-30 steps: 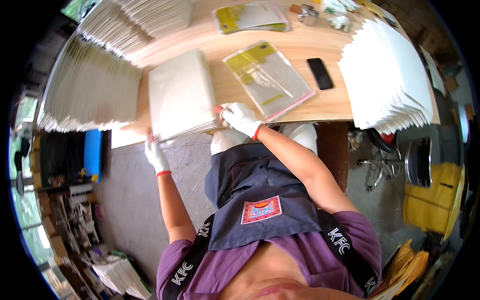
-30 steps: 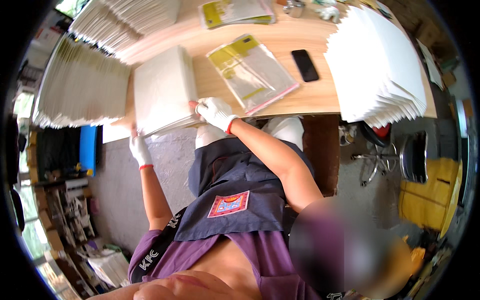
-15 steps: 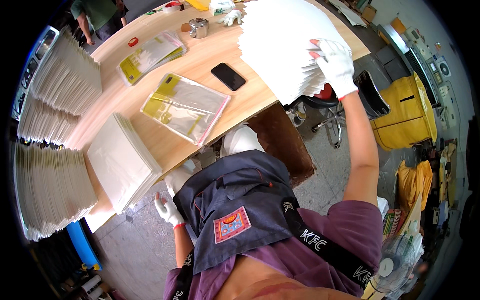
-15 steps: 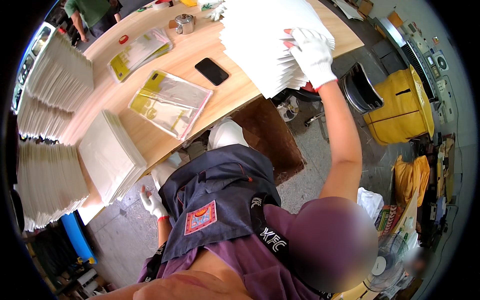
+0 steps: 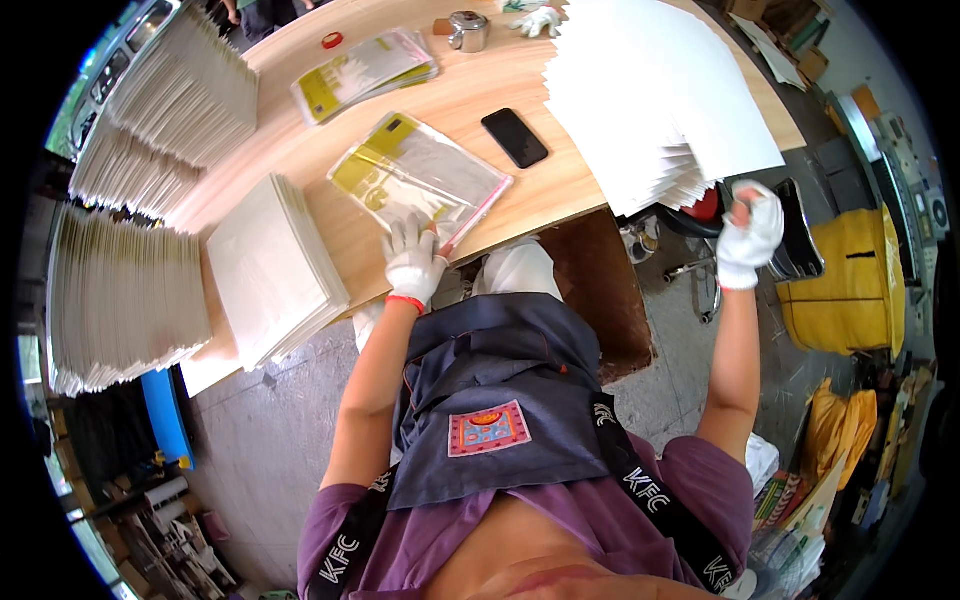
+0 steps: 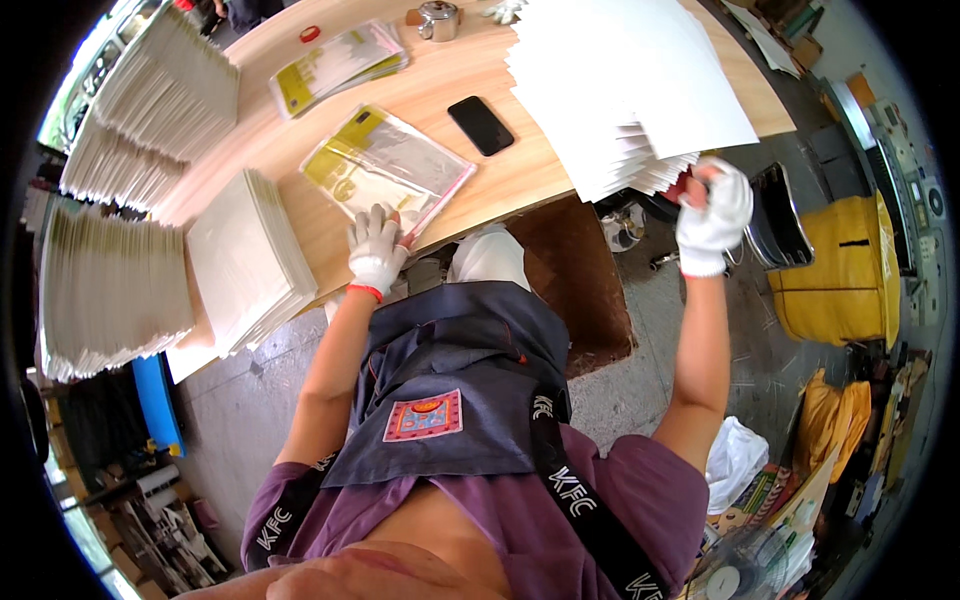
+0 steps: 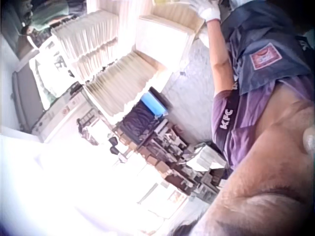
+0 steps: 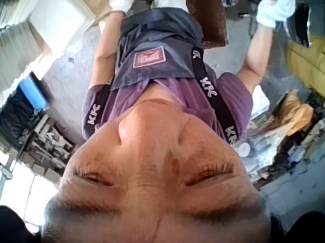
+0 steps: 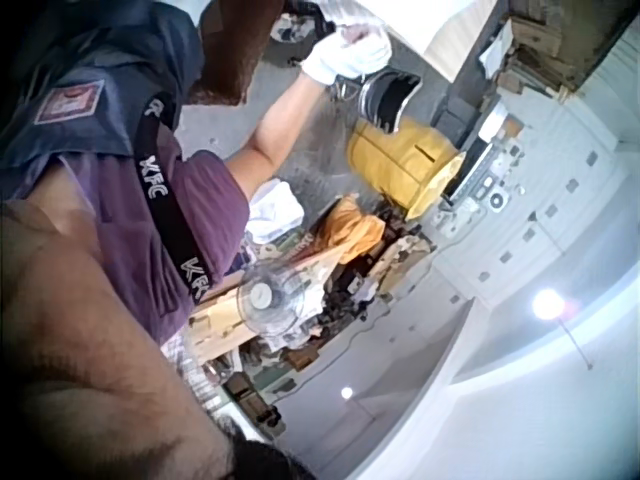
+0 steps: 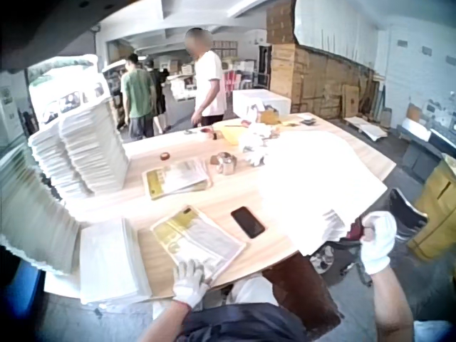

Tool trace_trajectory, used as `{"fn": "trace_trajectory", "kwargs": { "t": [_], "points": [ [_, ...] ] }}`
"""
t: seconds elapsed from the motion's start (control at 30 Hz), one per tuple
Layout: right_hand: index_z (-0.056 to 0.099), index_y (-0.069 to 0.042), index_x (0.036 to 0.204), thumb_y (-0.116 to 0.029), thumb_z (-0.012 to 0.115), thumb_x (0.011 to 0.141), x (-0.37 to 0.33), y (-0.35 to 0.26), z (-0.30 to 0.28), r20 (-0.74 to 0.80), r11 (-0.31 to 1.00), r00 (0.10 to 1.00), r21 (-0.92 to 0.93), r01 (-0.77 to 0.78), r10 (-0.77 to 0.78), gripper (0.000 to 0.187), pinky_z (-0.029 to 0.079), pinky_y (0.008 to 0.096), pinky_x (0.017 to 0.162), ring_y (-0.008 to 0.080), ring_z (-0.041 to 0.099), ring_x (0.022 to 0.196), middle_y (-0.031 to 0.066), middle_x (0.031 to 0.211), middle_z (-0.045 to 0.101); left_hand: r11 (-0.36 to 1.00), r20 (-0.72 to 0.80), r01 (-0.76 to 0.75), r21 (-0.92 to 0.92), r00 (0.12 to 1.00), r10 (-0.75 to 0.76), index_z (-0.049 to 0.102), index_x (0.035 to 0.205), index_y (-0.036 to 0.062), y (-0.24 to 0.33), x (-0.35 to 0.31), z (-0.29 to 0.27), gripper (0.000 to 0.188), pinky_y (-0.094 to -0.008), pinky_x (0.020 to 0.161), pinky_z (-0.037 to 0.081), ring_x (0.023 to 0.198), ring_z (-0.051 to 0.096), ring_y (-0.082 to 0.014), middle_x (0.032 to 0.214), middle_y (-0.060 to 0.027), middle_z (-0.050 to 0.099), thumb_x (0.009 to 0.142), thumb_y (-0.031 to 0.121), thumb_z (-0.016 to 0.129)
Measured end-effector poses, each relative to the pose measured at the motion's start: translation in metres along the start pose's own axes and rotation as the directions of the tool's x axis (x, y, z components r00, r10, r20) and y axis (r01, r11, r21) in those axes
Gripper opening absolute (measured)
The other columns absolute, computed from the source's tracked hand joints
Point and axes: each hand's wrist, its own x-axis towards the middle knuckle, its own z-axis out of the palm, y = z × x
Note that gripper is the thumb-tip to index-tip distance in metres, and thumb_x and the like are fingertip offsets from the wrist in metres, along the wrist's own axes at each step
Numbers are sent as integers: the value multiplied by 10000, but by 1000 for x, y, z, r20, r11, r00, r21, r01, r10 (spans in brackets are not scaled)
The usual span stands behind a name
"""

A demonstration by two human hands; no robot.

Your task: The person is standing at a table, repeatedly picking up white sheets of paper and placing them into clear plastic bags. They then fold the top of the bags to seal them and place the finished packages onto a stack on the table.

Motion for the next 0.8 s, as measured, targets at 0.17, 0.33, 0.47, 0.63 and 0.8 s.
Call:
{"fn": "trace_trajectory", "kwargs": {
  "t": [0.17,0.33,0.47,0.63,0.8],
  "points": [
    [546,-71,876,-501,415,934,-2,34,3,799,-363,265,505,-783,539,453,387,243,394,131,518,466,47,620,573,994,76,42,96,996,-50,598,1047,94,-37,2,-4,387,-463,964,339,1089,474,-317,1193,-121,510,687,235,616],
    [499,-17,1046,-165,496,926,18,70,25,704,-326,227,559,-762,673,190,340,215,378,121,484,487,60,732,538,998,24,61,27,998,-61,580,970,100,-25,19,-14,318,-414,875,417,992,534,-285,1064,-94,556,668,190,622],
    [421,45,1190,-88,488,889,13,62,9,604,-275,341,700,-659,720,336,454,244,449,156,558,633,110,933,554,997,171,74,-25,983,-69,561,1000,131,8,28,-11,354,-414,842,459,1008,546,-291,1083,-106,551,682,247,662],
    [353,65,1311,-117,522,837,9,-42,-15,743,-242,370,572,-784,557,536,474,323,913,236,549,1076,170,1226,505,962,174,212,174,955,-242,541,1000,148,-1,33,0,310,-388,758,511,1023,540,-288,1045,-78,538,705,154,638],
    [409,87,1262,-156,569,792,-86,-71,12,992,-440,110,124,-890,57,553,483,290,849,207,596,976,147,1102,584,987,42,134,-92,991,-131,588,913,136,-37,25,-2,195,-413,751,484,934,554,-290,980,-85,580,720,150,603]
  ]
}}
